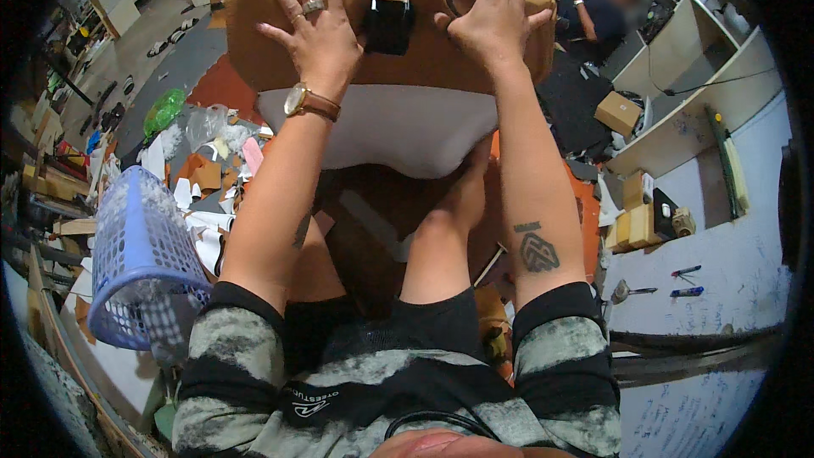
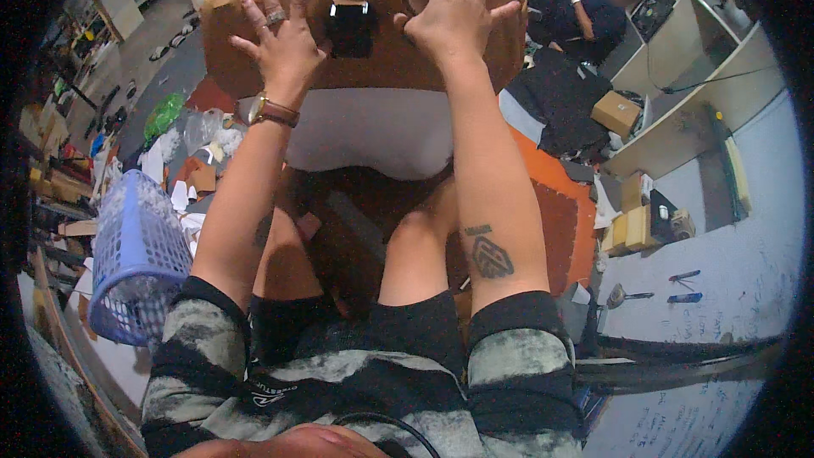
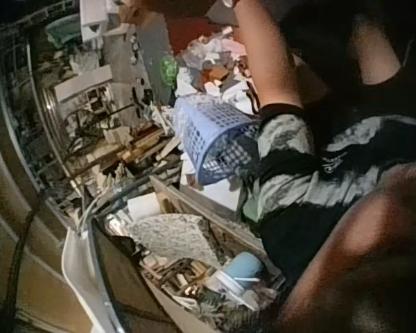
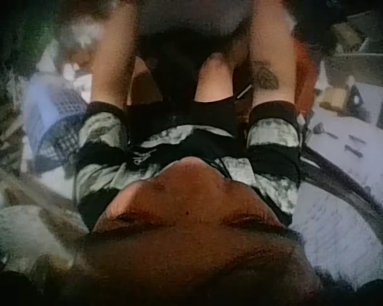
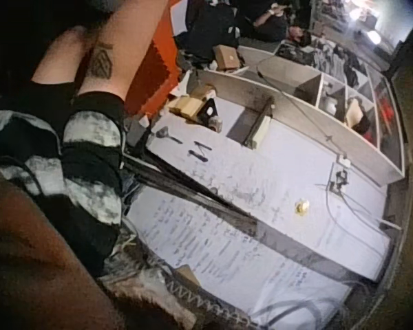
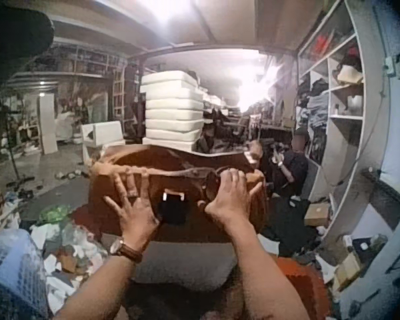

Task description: The person staples fabric to a cushion using a staple gun, then trims excess fabric with scissors. They smooth the finished cushion and place it on the floor.

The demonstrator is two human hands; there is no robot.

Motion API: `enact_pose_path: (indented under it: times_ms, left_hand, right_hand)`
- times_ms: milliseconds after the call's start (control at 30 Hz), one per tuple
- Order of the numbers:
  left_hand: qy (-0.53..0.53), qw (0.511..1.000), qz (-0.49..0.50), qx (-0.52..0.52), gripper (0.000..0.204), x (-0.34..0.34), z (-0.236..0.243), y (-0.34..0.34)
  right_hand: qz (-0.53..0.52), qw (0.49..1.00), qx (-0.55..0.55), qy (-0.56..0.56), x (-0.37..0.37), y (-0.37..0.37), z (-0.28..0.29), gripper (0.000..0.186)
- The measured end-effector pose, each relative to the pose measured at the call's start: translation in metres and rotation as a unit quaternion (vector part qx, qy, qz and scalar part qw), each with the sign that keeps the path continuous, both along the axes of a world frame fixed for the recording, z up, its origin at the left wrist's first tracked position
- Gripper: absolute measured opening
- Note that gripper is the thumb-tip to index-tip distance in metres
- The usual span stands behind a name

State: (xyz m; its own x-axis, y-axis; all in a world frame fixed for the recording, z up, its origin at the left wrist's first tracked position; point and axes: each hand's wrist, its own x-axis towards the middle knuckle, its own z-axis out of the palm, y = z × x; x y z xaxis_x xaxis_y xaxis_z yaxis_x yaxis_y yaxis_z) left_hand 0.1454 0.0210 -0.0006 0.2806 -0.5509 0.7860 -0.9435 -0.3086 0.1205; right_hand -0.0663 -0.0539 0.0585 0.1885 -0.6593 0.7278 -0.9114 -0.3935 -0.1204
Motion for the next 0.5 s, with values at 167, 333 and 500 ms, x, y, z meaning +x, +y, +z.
enact_pose_path:
  times_ms: [167, 333, 500]
  left_hand:
    - [-0.009, 1.0, -0.003, 0.006, 0.104, -0.011, 0.005, 0.013]
    - [-0.062, 0.995, -0.016, -0.08, 0.095, 0.011, 0.004, 0.015]
    - [-0.021, 0.996, -0.018, -0.082, 0.082, -0.001, 0.004, 0.021]
  right_hand:
    - [-0.024, 0.999, 0.033, 0.015, -0.016, 0.019, -0.001, 0.089]
    - [-0.046, 0.998, 0.037, 0.039, -0.01, 0.036, -0.002, 0.09]
    - [-0.051, 0.997, 0.004, 0.057, -0.014, 0.038, -0.008, 0.088]
